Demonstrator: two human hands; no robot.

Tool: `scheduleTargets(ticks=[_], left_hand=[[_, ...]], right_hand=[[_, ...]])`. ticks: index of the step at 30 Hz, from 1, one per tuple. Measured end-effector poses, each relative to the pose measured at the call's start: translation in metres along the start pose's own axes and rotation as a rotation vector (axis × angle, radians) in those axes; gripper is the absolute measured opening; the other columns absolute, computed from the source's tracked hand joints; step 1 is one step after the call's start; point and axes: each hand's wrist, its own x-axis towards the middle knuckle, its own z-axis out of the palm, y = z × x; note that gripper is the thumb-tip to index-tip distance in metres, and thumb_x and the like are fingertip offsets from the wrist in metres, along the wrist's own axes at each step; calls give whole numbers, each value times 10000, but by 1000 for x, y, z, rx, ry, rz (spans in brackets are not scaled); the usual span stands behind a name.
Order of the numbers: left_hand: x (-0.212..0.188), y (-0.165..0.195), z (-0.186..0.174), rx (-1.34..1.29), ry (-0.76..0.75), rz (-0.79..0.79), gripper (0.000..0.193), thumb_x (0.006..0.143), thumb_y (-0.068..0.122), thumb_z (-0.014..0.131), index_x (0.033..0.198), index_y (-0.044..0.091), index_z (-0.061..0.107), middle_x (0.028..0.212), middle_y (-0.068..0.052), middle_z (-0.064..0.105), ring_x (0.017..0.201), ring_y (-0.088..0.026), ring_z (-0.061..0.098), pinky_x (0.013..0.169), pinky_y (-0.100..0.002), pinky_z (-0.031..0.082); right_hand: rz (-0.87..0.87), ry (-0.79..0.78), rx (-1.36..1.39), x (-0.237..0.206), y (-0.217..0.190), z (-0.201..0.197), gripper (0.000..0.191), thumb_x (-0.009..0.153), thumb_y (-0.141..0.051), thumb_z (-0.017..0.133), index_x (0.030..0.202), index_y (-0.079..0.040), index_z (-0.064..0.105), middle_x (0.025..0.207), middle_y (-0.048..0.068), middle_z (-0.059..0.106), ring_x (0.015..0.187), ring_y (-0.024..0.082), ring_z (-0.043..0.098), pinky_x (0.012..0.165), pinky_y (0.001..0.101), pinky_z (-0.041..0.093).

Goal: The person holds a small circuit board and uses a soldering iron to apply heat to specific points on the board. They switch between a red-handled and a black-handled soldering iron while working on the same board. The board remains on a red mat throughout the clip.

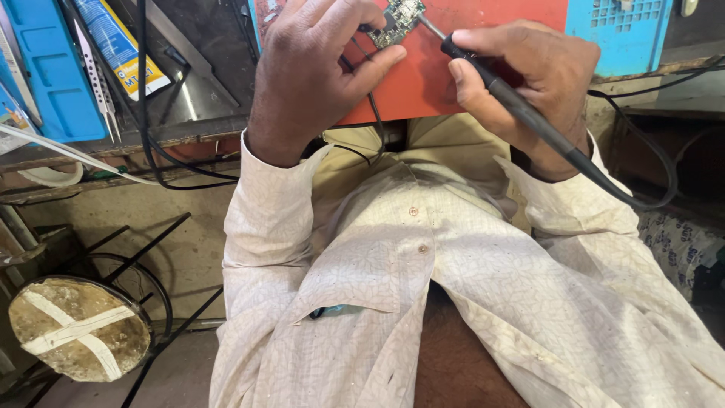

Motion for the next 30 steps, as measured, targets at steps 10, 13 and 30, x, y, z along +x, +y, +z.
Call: scheduleTargets(ticks=[10,13,30], left_hand=[[3,3,-4,9,1,-5,276,984,248,842,1053,72,641,1058,-38,678,1008,-280,632,910,-422,485],[3,4,-5,2,-5,2,279,993,248,839,1050,69,633,1026,-40,671,1017,-280,635,918,-422,490],[3,4,-3,17,3,-5,296,985,259,850,1028,66,630,1020,-57,655,991,-293,622,878,-428,498]], right_hand=[[-44,9,6,-4,9,5,182,1029,28,801,1196,40,730,1020,157,739,897,241,712,806,301,555],[-56,-3,36,-3,9,5,191,1012,37,797,1190,51,730,1009,159,739,892,244,712,800,303,552],[-64,7,17,-2,9,7,203,1003,38,793,1197,38,729,1025,164,739,916,251,724,809,304,566]])
